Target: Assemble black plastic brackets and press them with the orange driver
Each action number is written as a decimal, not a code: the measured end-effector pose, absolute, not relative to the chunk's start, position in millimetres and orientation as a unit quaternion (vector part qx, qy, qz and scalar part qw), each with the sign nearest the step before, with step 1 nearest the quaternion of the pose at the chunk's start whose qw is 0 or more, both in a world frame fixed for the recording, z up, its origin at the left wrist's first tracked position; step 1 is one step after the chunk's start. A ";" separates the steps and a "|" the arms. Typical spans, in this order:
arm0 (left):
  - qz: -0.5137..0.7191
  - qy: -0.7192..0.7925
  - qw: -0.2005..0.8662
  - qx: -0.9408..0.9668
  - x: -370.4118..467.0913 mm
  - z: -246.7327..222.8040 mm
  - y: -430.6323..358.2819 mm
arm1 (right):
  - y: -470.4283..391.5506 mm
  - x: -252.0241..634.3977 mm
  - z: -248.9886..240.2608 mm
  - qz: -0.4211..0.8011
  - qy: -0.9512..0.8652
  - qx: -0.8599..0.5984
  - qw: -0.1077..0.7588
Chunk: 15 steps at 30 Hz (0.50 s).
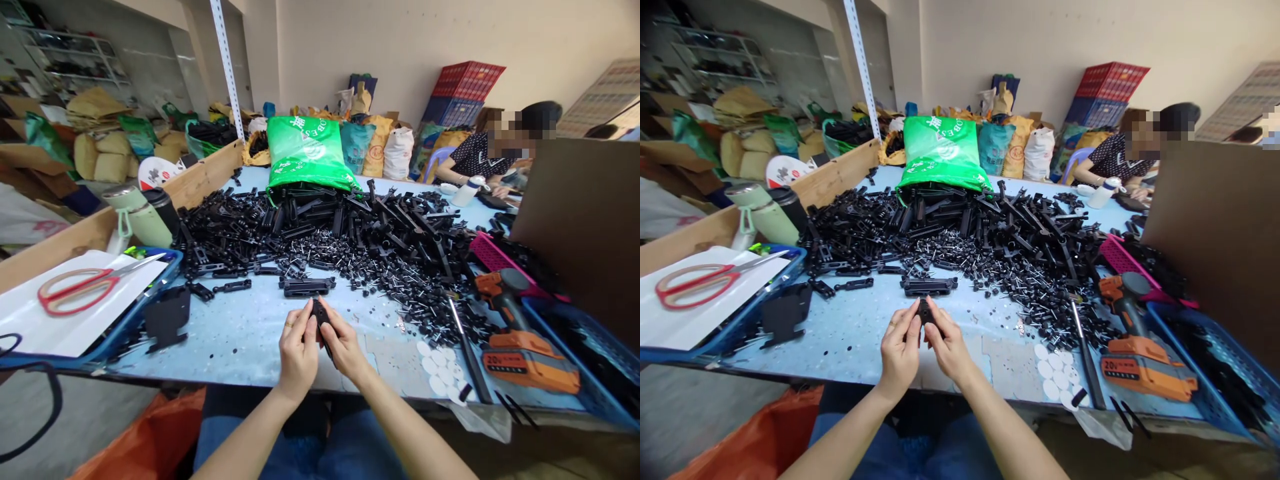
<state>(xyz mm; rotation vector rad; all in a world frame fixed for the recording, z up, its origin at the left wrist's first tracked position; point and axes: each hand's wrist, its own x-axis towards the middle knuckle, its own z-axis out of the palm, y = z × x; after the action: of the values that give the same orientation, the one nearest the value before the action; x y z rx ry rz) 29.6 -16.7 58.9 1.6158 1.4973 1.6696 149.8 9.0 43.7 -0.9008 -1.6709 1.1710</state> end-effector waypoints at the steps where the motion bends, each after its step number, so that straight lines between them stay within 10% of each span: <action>1: 0.592 0.523 0.186 0.585 28.8 60.0 -15.3 | 4.8 145.3 42.1 0.466 -0.671 -0.362 0.449; 8: 0.520 0.591 0.257 0.560 20.9 32.1 -18.0 | 20.3 154.8 35.1 0.388 -0.773 -0.373 0.336; 15: 0.224 0.517 0.090 0.821 11.2 21.3 -15.0 | 165.1 260.0 65.9 -0.001 -0.706 -0.686 0.180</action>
<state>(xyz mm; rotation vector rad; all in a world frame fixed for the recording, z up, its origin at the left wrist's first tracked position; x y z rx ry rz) 11.2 -15.0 21.3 2.4421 1.5375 0.6662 260.0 165.1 65.9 -1.9377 -1.9942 -0.0030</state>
